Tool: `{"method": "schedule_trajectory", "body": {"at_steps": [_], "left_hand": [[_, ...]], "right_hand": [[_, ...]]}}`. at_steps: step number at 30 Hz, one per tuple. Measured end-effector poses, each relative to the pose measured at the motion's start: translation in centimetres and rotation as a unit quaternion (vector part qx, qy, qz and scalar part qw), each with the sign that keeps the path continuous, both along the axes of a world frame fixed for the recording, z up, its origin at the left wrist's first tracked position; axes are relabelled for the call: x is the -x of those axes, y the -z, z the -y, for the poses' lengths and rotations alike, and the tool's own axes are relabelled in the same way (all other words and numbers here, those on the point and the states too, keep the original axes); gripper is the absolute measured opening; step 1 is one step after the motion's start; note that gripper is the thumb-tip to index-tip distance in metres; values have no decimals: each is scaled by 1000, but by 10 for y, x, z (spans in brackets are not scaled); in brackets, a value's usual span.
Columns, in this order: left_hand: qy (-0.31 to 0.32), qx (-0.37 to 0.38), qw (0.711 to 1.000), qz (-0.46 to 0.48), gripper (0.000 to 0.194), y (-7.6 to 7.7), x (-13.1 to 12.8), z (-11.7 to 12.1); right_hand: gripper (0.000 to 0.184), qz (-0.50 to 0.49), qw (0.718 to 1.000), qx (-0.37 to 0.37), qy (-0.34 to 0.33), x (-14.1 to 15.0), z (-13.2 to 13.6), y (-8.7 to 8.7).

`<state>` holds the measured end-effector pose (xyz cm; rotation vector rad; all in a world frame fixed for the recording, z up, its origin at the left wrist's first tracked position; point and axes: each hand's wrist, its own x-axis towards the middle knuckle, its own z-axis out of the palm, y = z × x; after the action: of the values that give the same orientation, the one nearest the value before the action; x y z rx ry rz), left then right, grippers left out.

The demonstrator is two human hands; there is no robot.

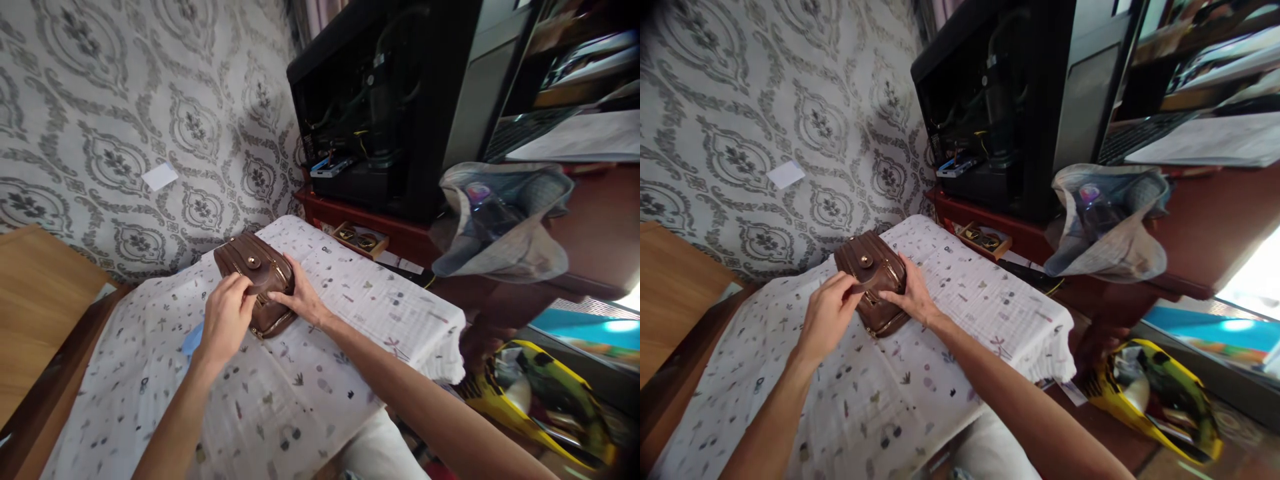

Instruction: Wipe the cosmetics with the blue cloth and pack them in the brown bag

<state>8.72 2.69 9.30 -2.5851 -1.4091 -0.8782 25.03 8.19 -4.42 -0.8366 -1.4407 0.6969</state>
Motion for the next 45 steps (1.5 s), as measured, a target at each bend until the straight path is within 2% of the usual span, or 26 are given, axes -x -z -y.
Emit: {"method": "schedule_trajectory", "body": {"at_steps": [3, 6, 9, 10, 14, 17, 19, 22, 28, 32, 36, 38, 40, 42, 45], "left_hand": [[-10, 56, 997, 48, 22, -1, 8, -7], [-32, 103, 990, 86, 24, -3, 13, -19], [-38, 63, 995, 74, 16, -5, 8, -25], [-32, 38, 997, 60, 15, -5, 5, -27], [-7, -32, 999, -15, 27, -2, -16, -33], [-12, -56, 996, -62, 21, 1, -28, -41], [-21, -66, 994, -82, 19, 3, -32, -48], [-32, -72, 993, -84, 26, 5, -33, -58], [-32, -62, 998, -8, 22, 2, -29, -65], [-4, -46, 994, -97, 11, -2, -34, -60], [-42, -69, 986, -147, 15, 2, -41, -60], [-47, -77, 986, -141, 18, 5, -42, -61], [-36, -69, 990, -119, 13, 6, -40, -63], [-17, -49, 996, -79, 9, 6, -37, -66], [-15, -22, 1000, -4, 15, 5, -35, -69]], "right_hand": [[106, -6, 1000, 16, -18, -2, 3, -3], [88, -34, 997, 48, -51, -7, 5, -5], [72, -55, 995, 47, -66, -9, 3, -4], [72, -58, 996, 37, -65, -9, 2, -4], [73, -69, 997, 12, -37, -4, -2, 0], [72, -87, 996, 11, -24, 0, -4, 0], [72, -106, 994, 17, -28, 2, -4, 0], [74, -142, 988, 39, -42, 5, -6, -1], [76, -174, 982, 46, -56, 7, -7, -2], [75, -166, 984, 35, -61, 7, -8, -2], [77, -168, 983, 27, -67, 7, -10, 1], [78, -163, 984, 23, -67, 7, -11, 2], [78, -156, 985, 20, -67, 6, -12, 3], [78, -150, 986, 19, -65, 6, -12, 4], [78, -144, 988, 26, -55, 6, -11, 5]]}}
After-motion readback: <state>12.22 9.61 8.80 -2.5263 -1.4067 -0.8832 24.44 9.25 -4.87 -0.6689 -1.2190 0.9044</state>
